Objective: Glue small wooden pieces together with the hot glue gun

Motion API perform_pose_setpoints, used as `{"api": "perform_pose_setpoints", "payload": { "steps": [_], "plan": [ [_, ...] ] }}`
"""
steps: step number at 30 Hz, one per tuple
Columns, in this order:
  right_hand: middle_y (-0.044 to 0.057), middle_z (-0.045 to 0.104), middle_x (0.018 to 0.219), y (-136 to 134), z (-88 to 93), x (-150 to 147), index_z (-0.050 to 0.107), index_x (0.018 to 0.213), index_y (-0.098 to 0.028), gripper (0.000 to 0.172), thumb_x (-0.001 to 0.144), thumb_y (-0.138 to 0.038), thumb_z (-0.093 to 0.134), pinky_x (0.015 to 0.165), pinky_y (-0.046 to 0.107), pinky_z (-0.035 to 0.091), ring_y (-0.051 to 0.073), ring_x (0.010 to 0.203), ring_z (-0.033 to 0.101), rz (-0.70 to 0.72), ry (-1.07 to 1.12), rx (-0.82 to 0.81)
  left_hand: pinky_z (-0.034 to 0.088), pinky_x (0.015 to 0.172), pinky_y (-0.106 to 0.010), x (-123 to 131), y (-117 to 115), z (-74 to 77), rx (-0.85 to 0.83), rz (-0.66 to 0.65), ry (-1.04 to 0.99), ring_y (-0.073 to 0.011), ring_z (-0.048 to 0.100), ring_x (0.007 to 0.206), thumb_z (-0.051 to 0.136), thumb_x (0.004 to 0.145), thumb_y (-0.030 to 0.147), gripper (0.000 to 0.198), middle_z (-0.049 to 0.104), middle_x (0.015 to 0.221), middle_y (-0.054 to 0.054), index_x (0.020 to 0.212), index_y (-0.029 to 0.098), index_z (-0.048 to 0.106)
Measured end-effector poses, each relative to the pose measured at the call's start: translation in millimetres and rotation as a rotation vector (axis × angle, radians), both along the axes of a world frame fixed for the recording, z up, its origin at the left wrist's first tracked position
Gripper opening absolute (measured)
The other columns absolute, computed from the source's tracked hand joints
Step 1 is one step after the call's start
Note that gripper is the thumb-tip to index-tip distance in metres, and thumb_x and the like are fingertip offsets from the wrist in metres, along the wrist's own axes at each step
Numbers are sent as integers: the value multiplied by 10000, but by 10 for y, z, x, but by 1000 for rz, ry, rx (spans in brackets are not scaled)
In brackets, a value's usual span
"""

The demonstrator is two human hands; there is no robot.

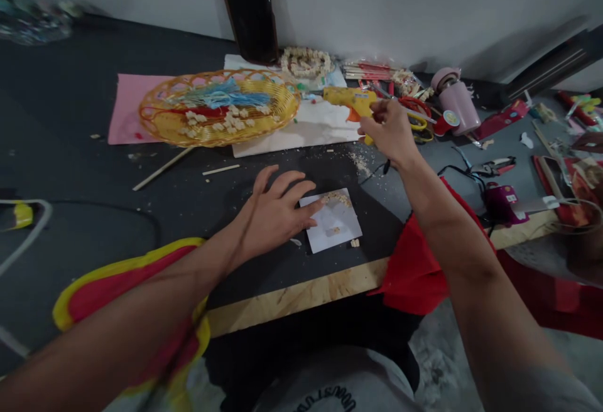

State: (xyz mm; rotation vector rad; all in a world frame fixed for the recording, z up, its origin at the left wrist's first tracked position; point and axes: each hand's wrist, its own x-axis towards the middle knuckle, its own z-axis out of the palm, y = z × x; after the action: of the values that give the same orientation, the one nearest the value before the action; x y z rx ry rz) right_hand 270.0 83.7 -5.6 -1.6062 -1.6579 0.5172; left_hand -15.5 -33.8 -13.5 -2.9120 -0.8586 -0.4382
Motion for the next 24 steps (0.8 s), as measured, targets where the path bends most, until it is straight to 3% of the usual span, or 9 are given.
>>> {"api": "perform_pose_setpoints", "payload": {
  "steps": [7, 11, 15, 20, 24],
  "plan": [
    [29, 606, 1033, -776, 170, 137, 483, 1111, -333, 471, 777, -522, 756, 541, 375, 629, 195, 717, 673, 13, 301, 138, 342, 1075, -621, -4, 23, -35, 33, -6, -57, -324, 504, 1250, 612, 942, 371, 214, 643, 1256, -74, 1128, 310, 699],
    [-18, 605, 906, -1047, 127, 177, 491, 998, -284, 449, 735, -456, 811, 516, 276, 582, 131, 647, 630, 11, 485, 19, 340, 1084, -579, 1, 21, -26, 29, 10, -37, -306, 514, 1241, 618, 939, 359, 250, 659, 1250, -64, 1178, 328, 681],
    [-24, 600, 892, -1083, 11, 154, 469, 986, -270, 438, 738, -412, 801, 538, 263, 571, 131, 697, 627, 14, 480, -43, 336, 1080, -584, 0, 19, -34, 33, 22, -20, -314, 514, 1241, 638, 924, 379, 288, 657, 1264, -65, 1208, 340, 671],
    [49, 585, 1051, -988, -152, 158, 467, 1028, -251, 384, 797, -397, 736, 755, 375, 618, 189, 920, 654, -7, 254, 36, 307, 1110, -570, -2, 23, -37, 24, 28, -32, -300, 506, 1247, 627, 929, 404, 281, 649, 1259, -64, 1198, 333, 667],
    [102, 618, 1090, -928, -228, 179, 479, 1108, -236, 370, 859, -437, 663, 792, 434, 616, 237, 969, 673, -4, 103, 12, 288, 1129, -567, -7, 21, -22, 4, 14, -1, -298, 493, 1259, 588, 951, 404, 303, 636, 1275, -74, 1232, 314, 653]
  ]
}}
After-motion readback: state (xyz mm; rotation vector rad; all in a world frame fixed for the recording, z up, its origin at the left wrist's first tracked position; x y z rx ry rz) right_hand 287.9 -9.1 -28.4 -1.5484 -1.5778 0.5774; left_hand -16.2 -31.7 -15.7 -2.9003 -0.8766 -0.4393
